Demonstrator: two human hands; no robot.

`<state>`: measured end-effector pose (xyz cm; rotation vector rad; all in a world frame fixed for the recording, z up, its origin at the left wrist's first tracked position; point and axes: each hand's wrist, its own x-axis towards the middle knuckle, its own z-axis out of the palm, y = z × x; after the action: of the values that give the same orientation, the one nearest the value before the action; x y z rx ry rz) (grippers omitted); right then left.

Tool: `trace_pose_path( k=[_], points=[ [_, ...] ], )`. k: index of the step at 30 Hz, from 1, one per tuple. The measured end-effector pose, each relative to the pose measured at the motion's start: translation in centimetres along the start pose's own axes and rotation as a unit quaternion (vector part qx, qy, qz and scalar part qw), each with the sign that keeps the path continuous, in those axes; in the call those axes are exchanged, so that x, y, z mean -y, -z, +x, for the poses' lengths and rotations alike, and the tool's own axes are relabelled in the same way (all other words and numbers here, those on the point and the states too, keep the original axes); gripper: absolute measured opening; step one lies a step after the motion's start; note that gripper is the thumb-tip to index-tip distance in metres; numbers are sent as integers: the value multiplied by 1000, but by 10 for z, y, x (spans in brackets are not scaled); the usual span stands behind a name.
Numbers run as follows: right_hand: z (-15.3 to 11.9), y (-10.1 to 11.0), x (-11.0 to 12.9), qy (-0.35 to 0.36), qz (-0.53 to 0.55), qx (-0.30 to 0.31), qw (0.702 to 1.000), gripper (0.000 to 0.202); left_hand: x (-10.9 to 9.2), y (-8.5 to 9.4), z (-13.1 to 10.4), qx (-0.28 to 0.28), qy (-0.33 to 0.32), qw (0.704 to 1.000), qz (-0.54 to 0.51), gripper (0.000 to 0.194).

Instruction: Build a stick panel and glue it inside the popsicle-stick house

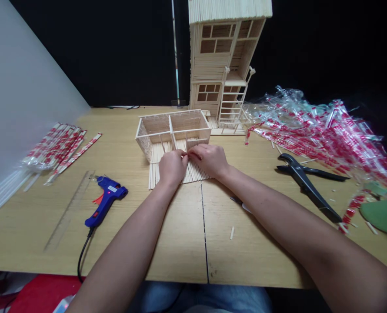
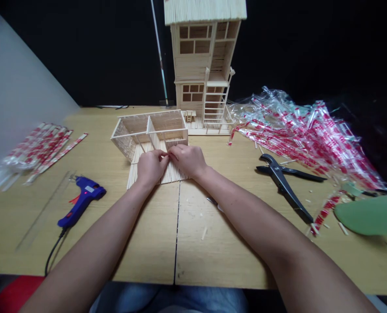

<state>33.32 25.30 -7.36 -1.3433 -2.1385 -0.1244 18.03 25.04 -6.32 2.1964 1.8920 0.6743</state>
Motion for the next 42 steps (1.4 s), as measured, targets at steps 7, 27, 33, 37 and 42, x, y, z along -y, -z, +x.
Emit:
trace_pose_path(
  k=[7,27,33,37,42],
  points=[
    [-1,0,-7,59,-17,-14,998,27,-1,2,-1,0,0,1000,20,25],
    [-1,4,-5,36,-27,22,999,27,-2,2,0,12,11,1000,2,25],
    [-2,4,-5,23,-12,18,1000,25,-1,2,0,14,10,1000,-1,25],
    [-2,4,-4,17,-7,18,1000,23,-1,3,0,18,7,1000,-5,26],
    [-2,3,-5,15,11,19,1000,21,0,2,0,12,7,1000,-6,24]
  ],
)
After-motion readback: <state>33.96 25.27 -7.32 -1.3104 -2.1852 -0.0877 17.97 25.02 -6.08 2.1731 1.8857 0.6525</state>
